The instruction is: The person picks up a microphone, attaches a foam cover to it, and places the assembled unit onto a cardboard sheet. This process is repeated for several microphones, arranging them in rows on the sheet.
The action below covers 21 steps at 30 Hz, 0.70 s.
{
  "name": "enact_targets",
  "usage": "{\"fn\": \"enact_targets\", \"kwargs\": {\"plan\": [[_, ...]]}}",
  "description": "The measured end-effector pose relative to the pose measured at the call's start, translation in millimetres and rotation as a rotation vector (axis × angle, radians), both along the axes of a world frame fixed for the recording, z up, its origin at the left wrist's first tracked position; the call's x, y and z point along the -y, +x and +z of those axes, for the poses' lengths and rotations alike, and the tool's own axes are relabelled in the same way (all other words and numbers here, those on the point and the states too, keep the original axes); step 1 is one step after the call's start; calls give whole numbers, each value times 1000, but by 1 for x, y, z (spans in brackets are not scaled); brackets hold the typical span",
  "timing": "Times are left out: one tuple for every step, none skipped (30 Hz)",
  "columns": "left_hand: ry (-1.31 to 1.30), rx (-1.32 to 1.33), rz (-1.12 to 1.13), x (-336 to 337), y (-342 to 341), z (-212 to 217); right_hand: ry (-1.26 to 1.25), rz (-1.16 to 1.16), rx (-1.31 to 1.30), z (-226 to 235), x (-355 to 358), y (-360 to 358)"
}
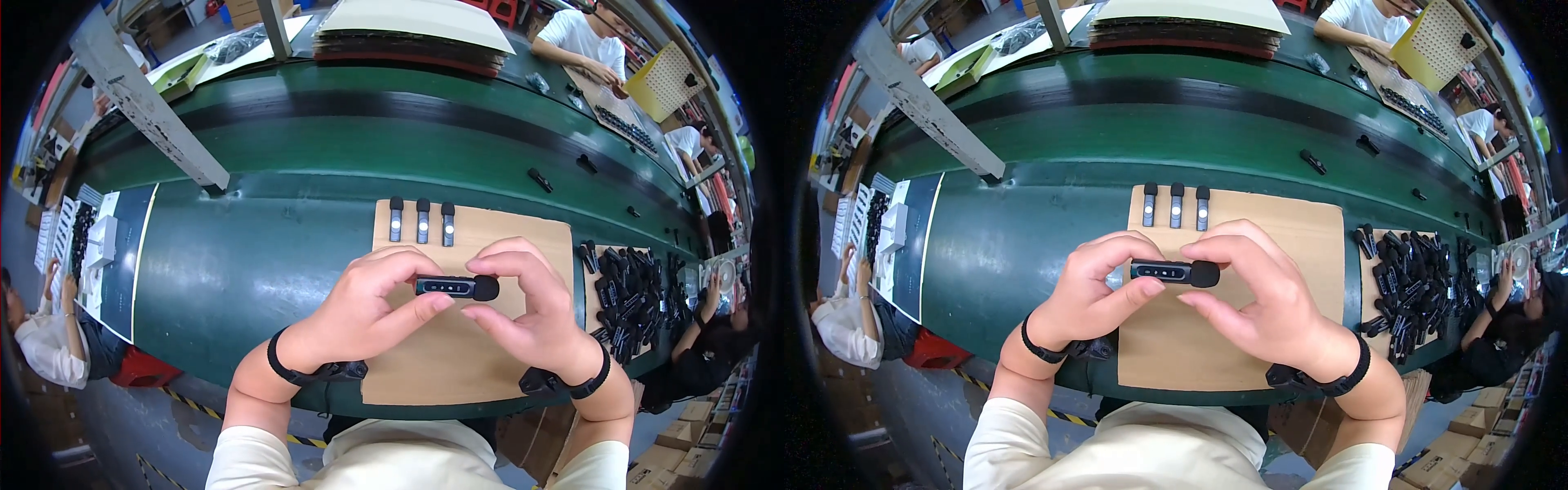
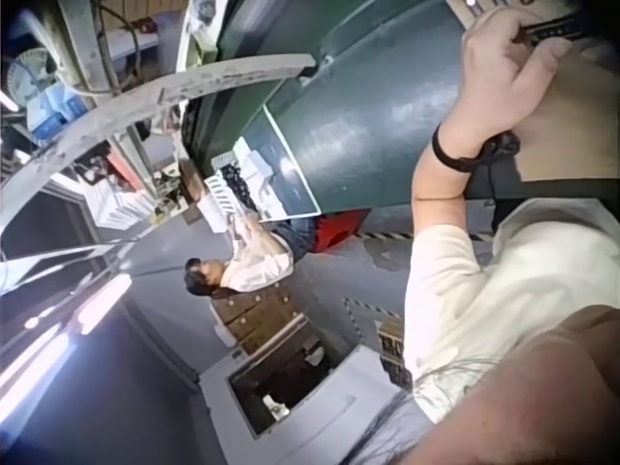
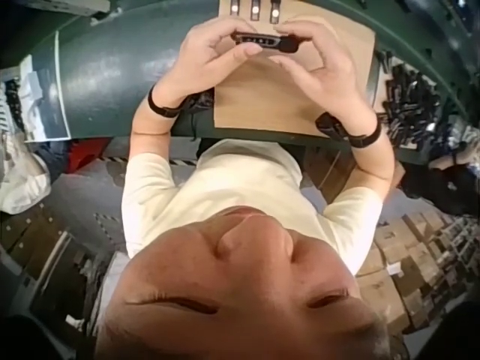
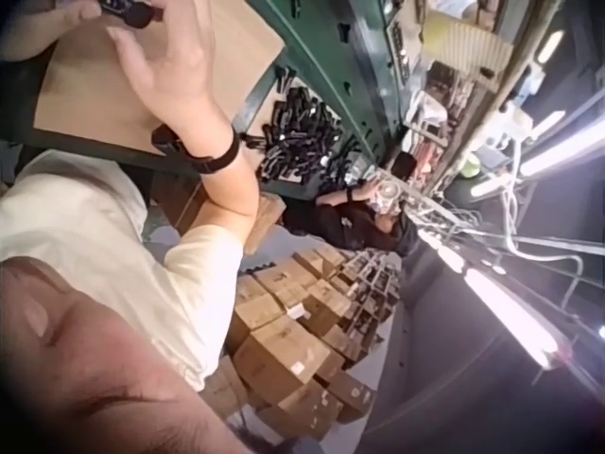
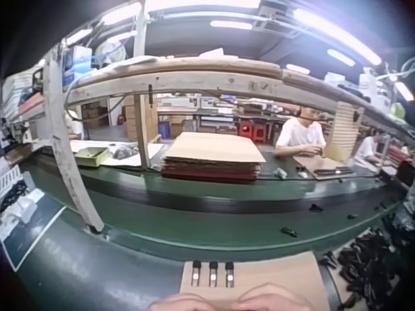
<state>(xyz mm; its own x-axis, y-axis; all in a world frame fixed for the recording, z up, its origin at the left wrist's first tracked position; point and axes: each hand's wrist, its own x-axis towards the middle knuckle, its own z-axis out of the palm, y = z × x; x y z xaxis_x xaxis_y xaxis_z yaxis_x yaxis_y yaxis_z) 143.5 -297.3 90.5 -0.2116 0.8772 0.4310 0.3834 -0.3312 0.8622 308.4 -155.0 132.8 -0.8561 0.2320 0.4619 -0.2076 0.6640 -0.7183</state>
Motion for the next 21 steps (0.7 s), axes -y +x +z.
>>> {"fn": "enact_targets", "kwargs": {"plan": [[40,-1,18,1,0,0,19,8,27,0,-2,3],[41,0,20,1,1,1,37,16,54,-1,-4,6],[53,-18,23,2,1,2,55,25,81,-2,-5,8],[64,-35,27,2,2,3,56,27,82,-4,-5,9],[76,-53,28,2,2,4,14,35,92,-7,-6,10],[76,-52,28,2,2,4,-28,44,103,-9,-6,11],[110,-95,44,1,1,5,-71,53,113,-10,-6,11],[143,-137,60,1,1,5,-71,53,114,-10,-3,11],[176,-180,76,1,1,5,-292,35,144,-9,2,10],[177,-180,75,1,1,6,-512,16,172,-7,7,9],[172,-176,83,2,2,6,-733,-3,199,-6,9,8],[167,-172,90,3,3,6,-734,-4,199,-7,10,7],[162,-168,97,3,4,7,-672,-7,178,-8,10,6],[161,-168,96,4,5,7,-610,-10,157,-10,11,6],[159,-155,98,4,6,8,-549,-12,136,-11,11,6],[157,-141,100,4,7,9,-550,-12,136,-11,11,6],[154,-128,102,4,8,10,-475,-9,132,-11,10,6],[153,-128,101,4,8,9,-401,-5,127,-11,9,6],[162,-147,107,3,8,8,-327,-2,123,-10,9,6],[171,-166,112,2,8,6,-328,-3,122,-10,9,6],[180,-186,117,2,8,5,-284,4,140,-9,9,7]]}}
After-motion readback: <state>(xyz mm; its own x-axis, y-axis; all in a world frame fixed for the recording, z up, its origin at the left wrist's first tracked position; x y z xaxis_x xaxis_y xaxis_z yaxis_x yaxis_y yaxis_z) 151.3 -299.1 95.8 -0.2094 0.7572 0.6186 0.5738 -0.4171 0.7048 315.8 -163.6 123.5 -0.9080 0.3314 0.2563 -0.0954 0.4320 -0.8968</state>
